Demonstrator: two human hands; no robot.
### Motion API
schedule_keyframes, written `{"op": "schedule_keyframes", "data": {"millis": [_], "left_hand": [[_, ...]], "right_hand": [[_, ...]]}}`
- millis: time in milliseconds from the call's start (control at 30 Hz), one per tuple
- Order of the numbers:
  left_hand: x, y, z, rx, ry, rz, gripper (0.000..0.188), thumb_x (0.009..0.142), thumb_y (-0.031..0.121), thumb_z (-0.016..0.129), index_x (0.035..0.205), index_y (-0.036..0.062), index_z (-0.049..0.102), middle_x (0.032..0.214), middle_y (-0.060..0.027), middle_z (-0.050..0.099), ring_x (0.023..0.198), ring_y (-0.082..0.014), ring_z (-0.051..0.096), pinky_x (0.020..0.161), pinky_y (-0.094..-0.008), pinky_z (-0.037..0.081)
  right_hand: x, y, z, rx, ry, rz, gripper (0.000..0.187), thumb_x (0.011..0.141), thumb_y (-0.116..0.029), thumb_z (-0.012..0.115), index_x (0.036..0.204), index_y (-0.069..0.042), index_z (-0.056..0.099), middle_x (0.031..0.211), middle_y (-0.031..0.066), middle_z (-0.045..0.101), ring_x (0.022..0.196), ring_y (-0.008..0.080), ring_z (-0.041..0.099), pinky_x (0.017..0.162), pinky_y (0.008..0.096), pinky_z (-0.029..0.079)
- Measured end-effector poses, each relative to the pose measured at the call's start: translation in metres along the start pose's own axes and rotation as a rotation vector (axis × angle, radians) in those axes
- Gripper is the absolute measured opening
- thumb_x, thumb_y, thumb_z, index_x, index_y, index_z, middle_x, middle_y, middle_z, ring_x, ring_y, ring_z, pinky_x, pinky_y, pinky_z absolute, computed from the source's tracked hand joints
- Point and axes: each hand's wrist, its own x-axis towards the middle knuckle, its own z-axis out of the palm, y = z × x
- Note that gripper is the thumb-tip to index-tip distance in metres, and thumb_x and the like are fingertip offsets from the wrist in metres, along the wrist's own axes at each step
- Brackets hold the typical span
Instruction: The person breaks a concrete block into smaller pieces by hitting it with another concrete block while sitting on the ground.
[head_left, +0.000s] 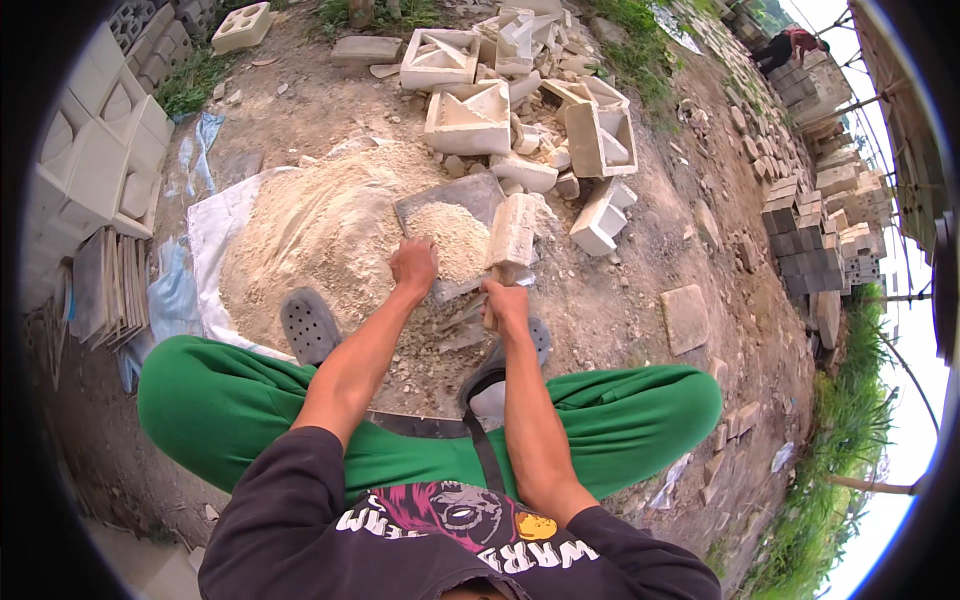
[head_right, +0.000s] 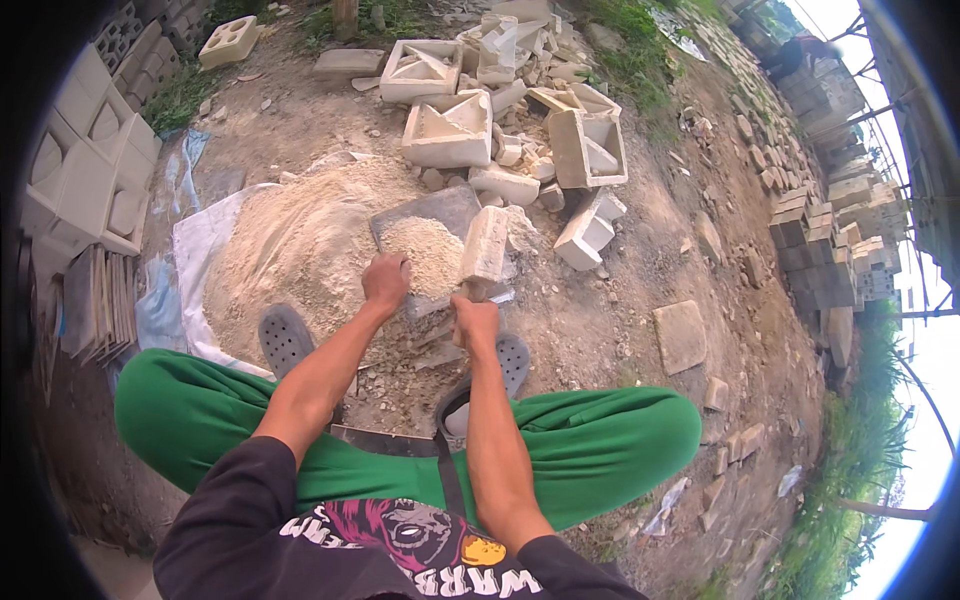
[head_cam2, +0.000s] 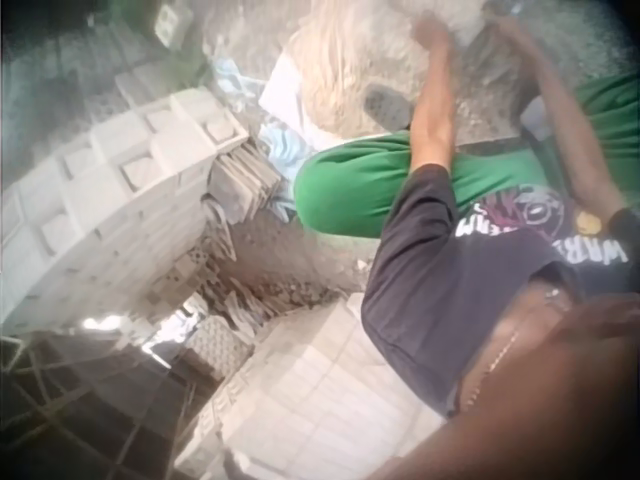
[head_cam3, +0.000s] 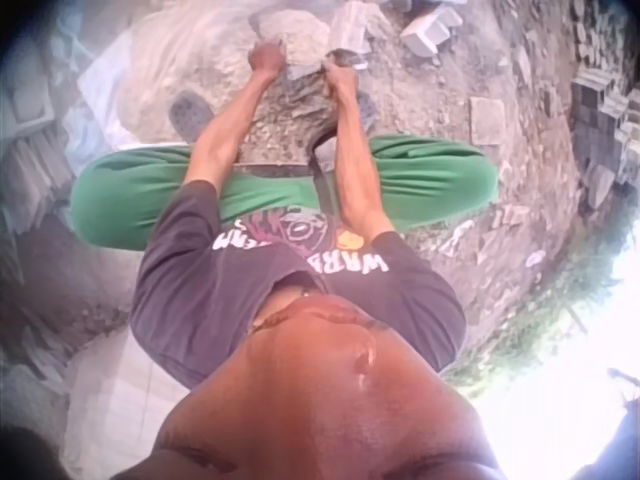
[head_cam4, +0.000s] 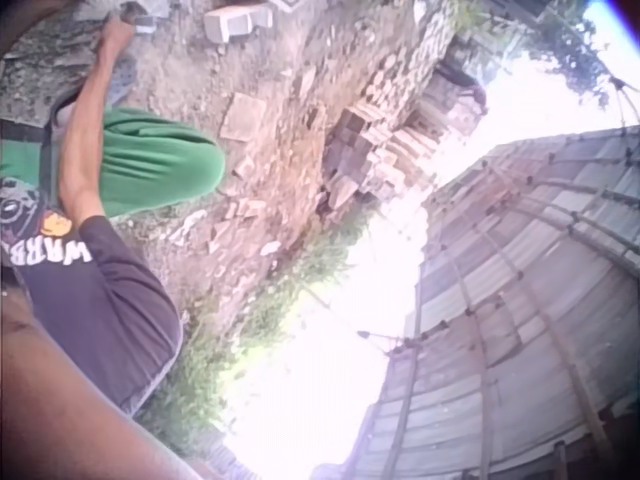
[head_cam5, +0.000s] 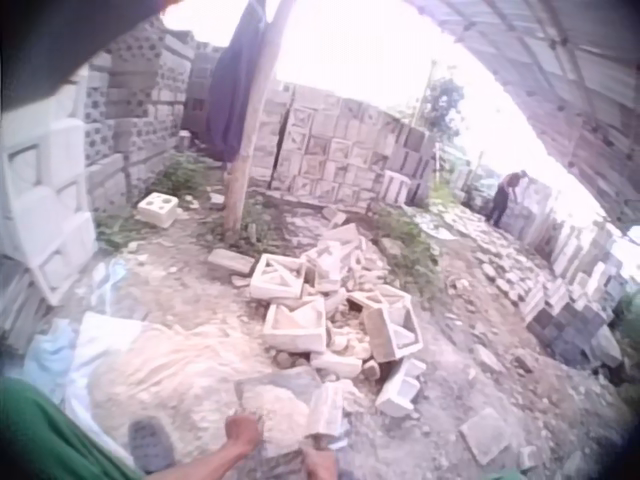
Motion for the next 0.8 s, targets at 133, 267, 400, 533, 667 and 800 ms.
{"op": "schedule_keyframes", "data": {"millis": [133, 267, 400, 533, 667, 800], "left_hand": [[0.005, 0.016, -0.007, -0.212, 0.011, 0.068, 0.023, 0.09, 0.029, 0.066, 0.105, 0.014, 0.075, 0.1, -0.0119, 0.069, 0.101, -0.0318, 0.062, 0.089, -0.045, 0.05], [0.01, 0.002, -0.014, -0.142, 0.129, 0.043, 0.024, 0.089, 0.026, 0.064, 0.107, 0.0152, 0.074, 0.107, -0.0101, 0.067, 0.107, -0.0308, 0.059, 0.093, -0.0442, 0.049], [0.008, -0.019, -0.017, -0.117, 0.213, -0.112, 0.029, 0.087, 0.023, 0.062, 0.113, 0.0136, 0.072, 0.116, -0.0071, 0.062, 0.115, -0.0295, 0.054, 0.099, -0.0431, 0.045], [-0.004, -0.048, -0.008, -0.141, 0.186, -0.123, 0.035, 0.083, 0.022, 0.066, 0.117, 0.0133, 0.07, 0.113, -0.0134, 0.063, 0.111, -0.0343, 0.056, 0.099, -0.0437, 0.046], [-0.016, -0.049, -0.007, -0.16, 0.088, -0.123, 0.041, 0.082, 0.019, 0.066, 0.123, 0.0107, 0.066, 0.118, -0.0155, 0.06, 0.115, -0.0344, 0.054, 0.101, -0.0437, 0.045], [-0.014, -0.064, -0.006, -0.143, 0.089, -0.137, 0.043, 0.083, 0.018, 0.067, 0.124, 0.0087, 0.063, 0.117, -0.0161, 0.06, 0.114, -0.035, 0.054, 0.099, -0.0435, 0.046]], "right_hand": [[-0.014, -0.019, -0.005, -0.079, -0.016, -0.013, 0.034, 0.068, -0.023, 0.074, 0.078, 0.009, 0.069, 0.067, 0.0146, 0.069, 0.052, 0.0221, 0.066, 0.053, 0.0362, 0.052], [-0.031, -0.049, -0.003, -0.155, -0.038, -0.131, 0.036, 0.07, -0.025, 0.074, 0.078, 0.009, 0.07, 0.066, 0.0151, 0.068, 0.056, 0.0237, 0.068, 0.057, 0.0369, 0.053], [-0.035, -0.069, 0.006, -0.15, 0.047, -0.499, 0.033, 0.072, -0.027, 0.074, 0.075, 0.006, 0.069, 0.061, 0.0142, 0.067, 0.055, 0.0216, 0.067, 0.056, 0.0364, 0.052], [-0.043, -0.055, 0.032, -0.239, -0.038, -0.482, 0.034, 0.072, -0.027, 0.073, 0.081, 0.006, 0.07, 0.073, 0.0206, 0.068, 0.069, 0.0294, 0.069, 0.063, 0.0386, 0.054], [-0.013, 0.011, 0.046, -0.576, -0.066, -0.145, 0.054, 0.063, -0.036, 0.076, 0.094, 0.009, 0.071, 0.098, 0.0308, 0.07, 0.099, 0.0442, 0.068, 0.085, 0.0454, 0.055], [-0.007, 0.008, 0.045, -0.568, -0.141, -0.089, 0.056, 0.064, -0.036, 0.077, 0.094, 0.011, 0.071, 0.098, 0.0322, 0.07, 0.097, 0.0438, 0.069, 0.086, 0.0458, 0.054]]}}
